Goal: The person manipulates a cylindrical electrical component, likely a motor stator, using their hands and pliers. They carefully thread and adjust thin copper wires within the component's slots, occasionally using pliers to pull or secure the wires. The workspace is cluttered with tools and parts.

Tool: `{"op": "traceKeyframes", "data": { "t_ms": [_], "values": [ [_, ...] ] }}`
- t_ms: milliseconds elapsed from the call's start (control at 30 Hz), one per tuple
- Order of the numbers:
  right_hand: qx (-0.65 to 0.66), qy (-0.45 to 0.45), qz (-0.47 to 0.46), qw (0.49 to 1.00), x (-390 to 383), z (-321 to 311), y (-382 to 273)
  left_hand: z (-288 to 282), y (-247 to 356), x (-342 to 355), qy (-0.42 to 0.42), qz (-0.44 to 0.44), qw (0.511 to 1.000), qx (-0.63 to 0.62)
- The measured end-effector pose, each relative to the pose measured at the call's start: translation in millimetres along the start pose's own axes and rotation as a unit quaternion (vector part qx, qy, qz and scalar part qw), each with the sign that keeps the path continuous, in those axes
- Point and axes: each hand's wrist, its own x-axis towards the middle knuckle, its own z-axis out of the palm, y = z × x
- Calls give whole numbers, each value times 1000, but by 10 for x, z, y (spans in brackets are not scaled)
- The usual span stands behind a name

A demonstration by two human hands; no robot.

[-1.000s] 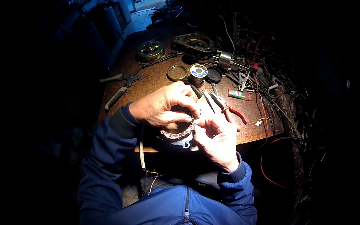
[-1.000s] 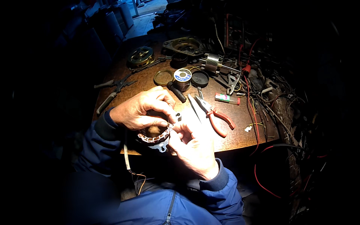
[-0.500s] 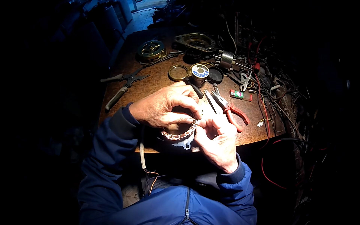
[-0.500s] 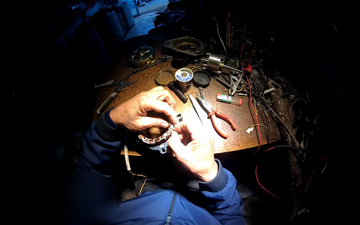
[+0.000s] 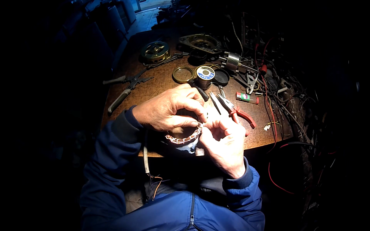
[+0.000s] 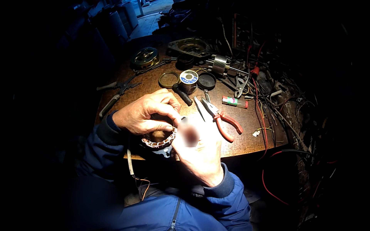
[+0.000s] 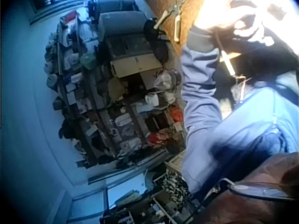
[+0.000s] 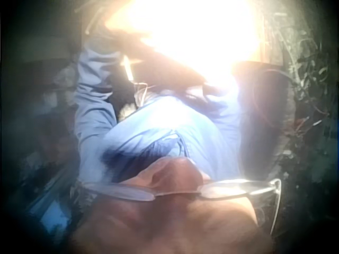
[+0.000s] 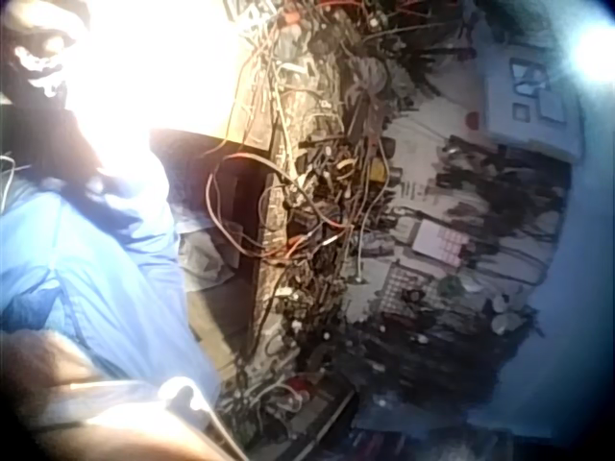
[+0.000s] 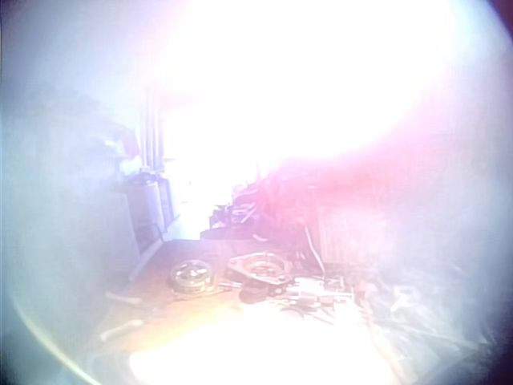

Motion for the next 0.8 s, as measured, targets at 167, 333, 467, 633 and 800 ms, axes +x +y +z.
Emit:
{"op": "traceKeyframes", "data": {
  "t_ms": [167, 333, 467, 633, 800],
  "values": [
    [6, -10, 1, 1000, 46, -33, 73, 6, -11, -7, 0, 0, 1000, -8],
    [60, -36, 7, 998, 92, -97, 121, -8, 10, -11, -1, -7, 1000, -18],
    [66, -26, 15, 997, 89, -77, 168, -11, 16, -15, -1, -4, 1000, -18],
    [82, 16, -33, 996, 28, -17, 325, -18, 36, 20, -6, -1, 1000, -9],
    [60, -29, -26, 997, 24, -94, 282, -17, 20, 12, -8, 6, 1000, -1]
  ]
}}
